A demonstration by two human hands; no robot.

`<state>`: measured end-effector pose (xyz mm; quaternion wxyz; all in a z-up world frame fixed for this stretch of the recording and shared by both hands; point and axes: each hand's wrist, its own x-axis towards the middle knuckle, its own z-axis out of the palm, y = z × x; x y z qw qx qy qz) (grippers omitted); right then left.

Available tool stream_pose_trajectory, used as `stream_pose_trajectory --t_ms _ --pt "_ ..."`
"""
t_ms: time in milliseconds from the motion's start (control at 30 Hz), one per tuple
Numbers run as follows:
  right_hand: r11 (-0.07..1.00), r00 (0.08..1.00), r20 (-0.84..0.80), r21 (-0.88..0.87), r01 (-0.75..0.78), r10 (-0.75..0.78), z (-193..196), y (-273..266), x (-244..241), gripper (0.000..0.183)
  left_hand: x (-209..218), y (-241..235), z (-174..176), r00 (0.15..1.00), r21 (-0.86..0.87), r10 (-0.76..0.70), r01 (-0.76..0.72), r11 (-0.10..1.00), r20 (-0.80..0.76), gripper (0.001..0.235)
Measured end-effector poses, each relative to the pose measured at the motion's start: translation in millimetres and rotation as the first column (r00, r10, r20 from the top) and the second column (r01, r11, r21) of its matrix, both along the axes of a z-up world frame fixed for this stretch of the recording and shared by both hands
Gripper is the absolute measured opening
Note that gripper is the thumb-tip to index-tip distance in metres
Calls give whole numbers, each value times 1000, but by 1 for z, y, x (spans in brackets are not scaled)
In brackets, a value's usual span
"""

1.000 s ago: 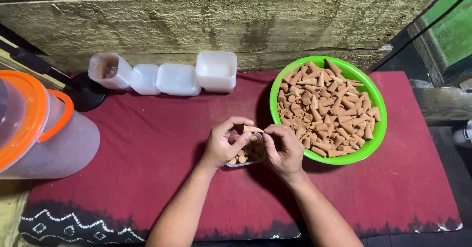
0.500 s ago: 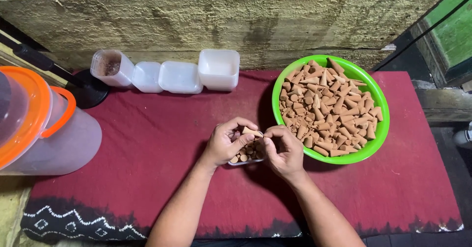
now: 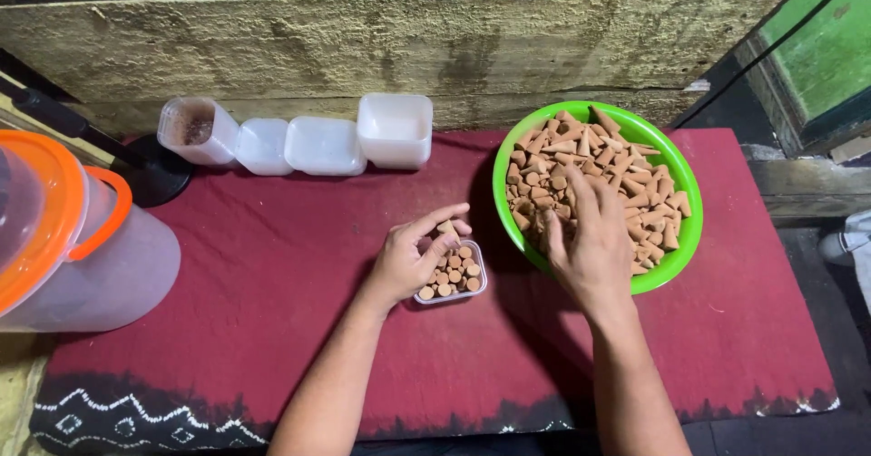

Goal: The person packages small incense cones by picking them from a large bowl and placing them into a small plastic container, arranging them in rows by hand. The person occasionally shifts the incense within the container to make space.

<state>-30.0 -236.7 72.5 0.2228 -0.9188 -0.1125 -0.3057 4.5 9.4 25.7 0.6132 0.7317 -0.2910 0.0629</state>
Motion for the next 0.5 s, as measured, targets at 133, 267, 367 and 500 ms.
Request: stream_pose_trajectory --t_ms 133,267,367,500 --pt "996 997 -30 42 -74 75 -40 -14 6 34 4 3 -13 997 7 -71 71 997 -42 44" --pt "945 955 -99 206 -253 278 -39 8 0 31 3 2 -10 972 -33 -215 213 976 -96 68" --pt "902 910 -110 220 -371 401 -32 27 -6 33 -1 5 -7 955 -3 -266 268 963 -127 76" --pt "842 860 -60 249 -479 507 -28 44 -9 25 -7 7 -6 957 152 -258 277 949 -134 80"
